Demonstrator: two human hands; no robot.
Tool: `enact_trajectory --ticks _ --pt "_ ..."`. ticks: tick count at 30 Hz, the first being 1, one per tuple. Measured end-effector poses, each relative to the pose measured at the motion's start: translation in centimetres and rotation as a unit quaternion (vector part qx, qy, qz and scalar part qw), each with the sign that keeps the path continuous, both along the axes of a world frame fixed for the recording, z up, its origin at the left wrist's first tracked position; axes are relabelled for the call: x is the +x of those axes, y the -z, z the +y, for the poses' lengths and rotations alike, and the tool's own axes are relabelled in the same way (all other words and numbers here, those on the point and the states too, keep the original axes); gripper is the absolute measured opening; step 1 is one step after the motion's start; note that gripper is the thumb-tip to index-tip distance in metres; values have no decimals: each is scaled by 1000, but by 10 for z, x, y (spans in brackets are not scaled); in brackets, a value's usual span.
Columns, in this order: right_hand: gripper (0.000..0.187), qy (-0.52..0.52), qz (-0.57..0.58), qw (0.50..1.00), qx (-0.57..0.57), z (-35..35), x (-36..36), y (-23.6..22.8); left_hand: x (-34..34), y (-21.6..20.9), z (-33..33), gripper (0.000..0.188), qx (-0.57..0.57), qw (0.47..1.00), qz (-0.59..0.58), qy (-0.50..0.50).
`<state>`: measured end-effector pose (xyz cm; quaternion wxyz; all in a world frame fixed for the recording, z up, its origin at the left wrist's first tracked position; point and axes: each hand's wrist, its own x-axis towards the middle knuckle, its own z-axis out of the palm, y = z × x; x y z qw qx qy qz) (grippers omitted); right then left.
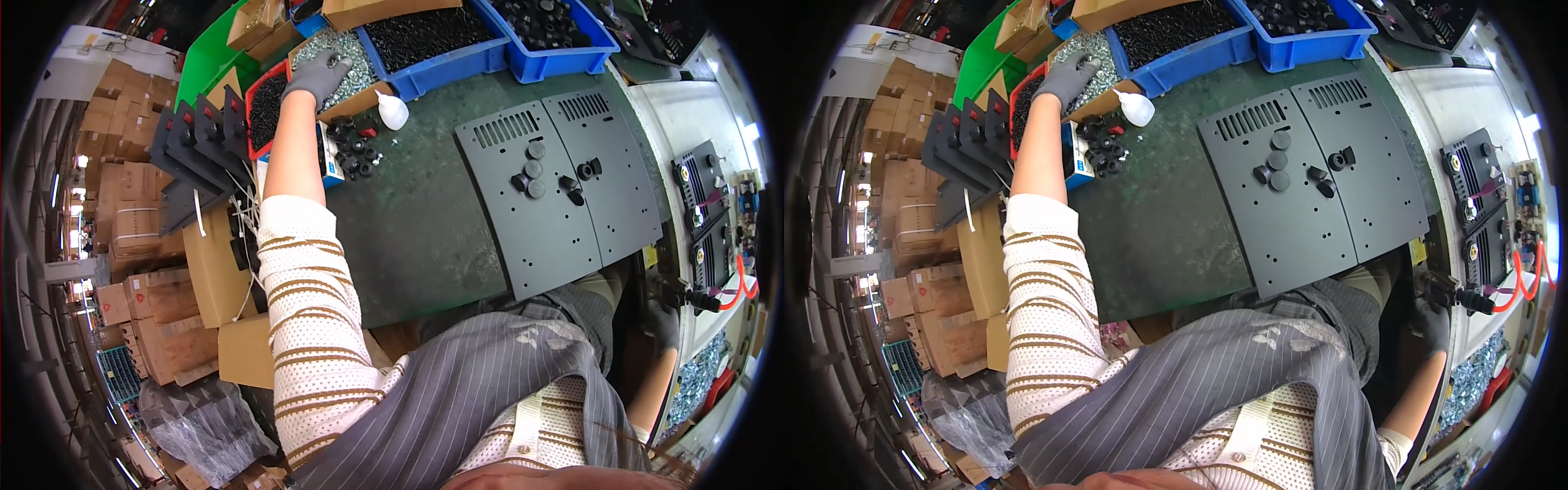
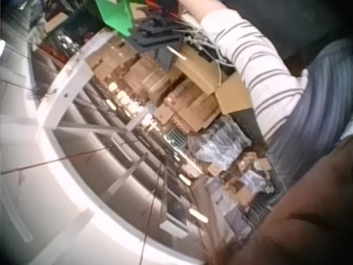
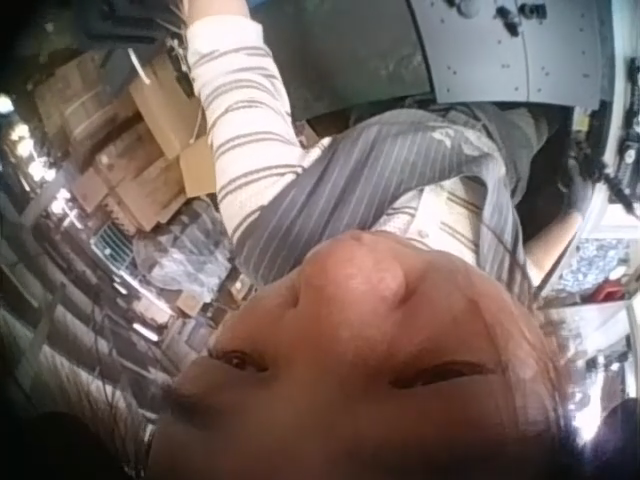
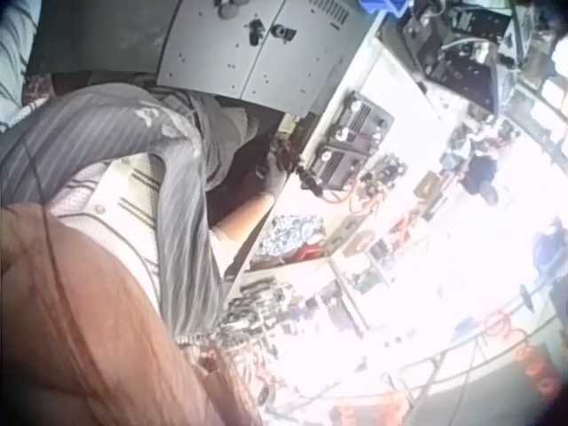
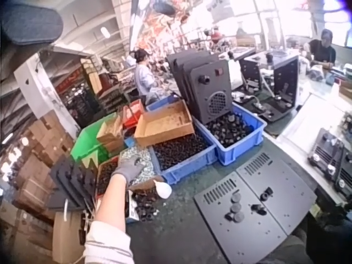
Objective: The recorder assembles an electronic device housing by attaching components, using a power screwdriver, and applying adhesive.
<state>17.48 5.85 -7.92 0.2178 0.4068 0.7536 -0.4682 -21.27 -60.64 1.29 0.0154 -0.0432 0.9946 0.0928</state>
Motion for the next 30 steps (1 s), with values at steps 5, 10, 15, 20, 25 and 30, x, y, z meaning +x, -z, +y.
enact_trajectory --ticks 5,10,15,20,25,30 --pt "35 69 326 942 28 -1 6 -9 4 7 -1 58 2 999 -34 21" --pt "33 61 380 921 61 -5 -3 3 9 -9 -12 30 393 906 -95 -124" --pt "35 94 369 921 -76 4 -2 6 20 -18 -3 19 717 654 35 -239" --pt "37 50 376 921 -88 10 -2 11 -5 2 -52 14 846 479 -33 -233" --pt "44 27 404 913 -53 4 -2 24 0 7 -56 12 901 386 -33 -195" --pt "34 38 397 917 6 -6 -5 24 25 18 -52 13 892 435 22 -119"
